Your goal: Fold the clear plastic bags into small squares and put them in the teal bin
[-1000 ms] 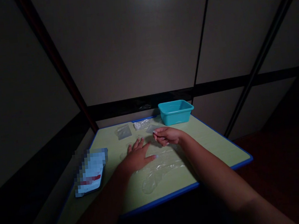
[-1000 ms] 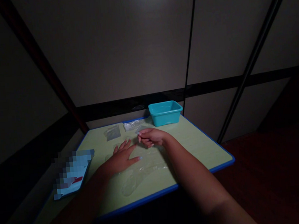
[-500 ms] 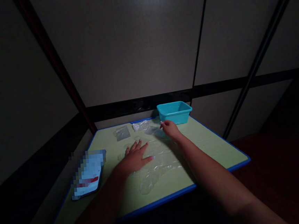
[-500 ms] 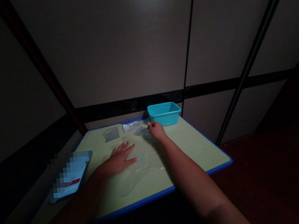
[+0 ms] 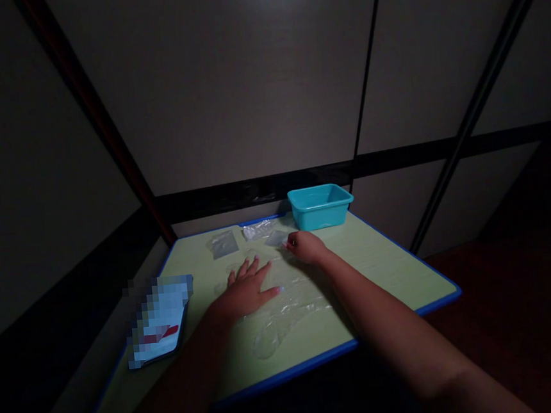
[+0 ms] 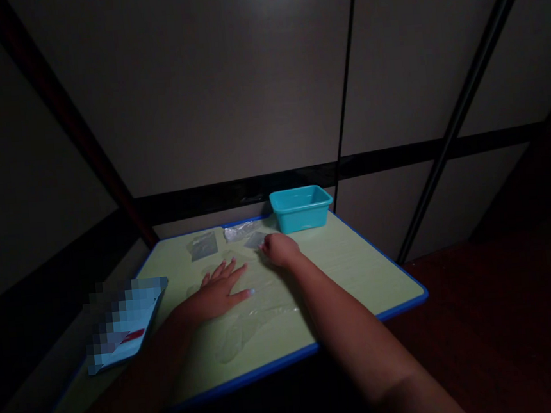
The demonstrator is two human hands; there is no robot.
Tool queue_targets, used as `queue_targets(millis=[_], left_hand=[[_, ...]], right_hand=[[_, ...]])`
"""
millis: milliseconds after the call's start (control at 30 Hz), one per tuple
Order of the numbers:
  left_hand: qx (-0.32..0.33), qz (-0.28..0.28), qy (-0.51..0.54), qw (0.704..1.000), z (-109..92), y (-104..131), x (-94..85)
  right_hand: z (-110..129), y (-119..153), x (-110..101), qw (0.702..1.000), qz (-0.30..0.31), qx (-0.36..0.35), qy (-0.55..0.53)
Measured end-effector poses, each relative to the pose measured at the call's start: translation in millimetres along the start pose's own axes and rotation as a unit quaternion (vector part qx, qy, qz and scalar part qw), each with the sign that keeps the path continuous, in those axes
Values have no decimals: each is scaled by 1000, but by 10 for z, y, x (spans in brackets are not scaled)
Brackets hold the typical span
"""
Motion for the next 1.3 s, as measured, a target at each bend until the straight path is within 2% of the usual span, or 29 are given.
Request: queue_targets(millis=[67, 200, 367, 567, 800, 1033, 1200, 1300], left_hand=[[-5, -2, -10, 1000, -14, 0, -1], [-22, -35, -27, 999, -59, 5, -36], [-89, -94, -50, 990, -30, -22, -51], [-154, -136, -48, 977, 41, -57, -21], [-177, -137, -43, 974, 37, -40, -56], [-135, -103, -21, 985, -21, -25, -46], [-9, -70, 5, 997, -78, 4, -74], [37, -45, 9, 998, -80, 19, -67]], right_hand=[[17, 9, 7, 999, 16, -13, 35], [45, 39, -8, 997, 46, -36, 40], [37, 38, 3, 998, 43, -31, 37], [10, 29, 48, 998, 39, -36, 40], [-35, 11, 72, 998, 30, -16, 46], [-51, -26, 119, 999, 20, -38, 31], [-28, 0, 89, 998, 37, -23, 42], [-14, 19, 67, 999, 28, -2, 30]])
Point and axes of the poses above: each hand's wrist, its own y-axis away from the middle knuckle, its own x-axis out of the palm, z = x × y, the point moved 1 cm from there along -y, towards the middle knuckle
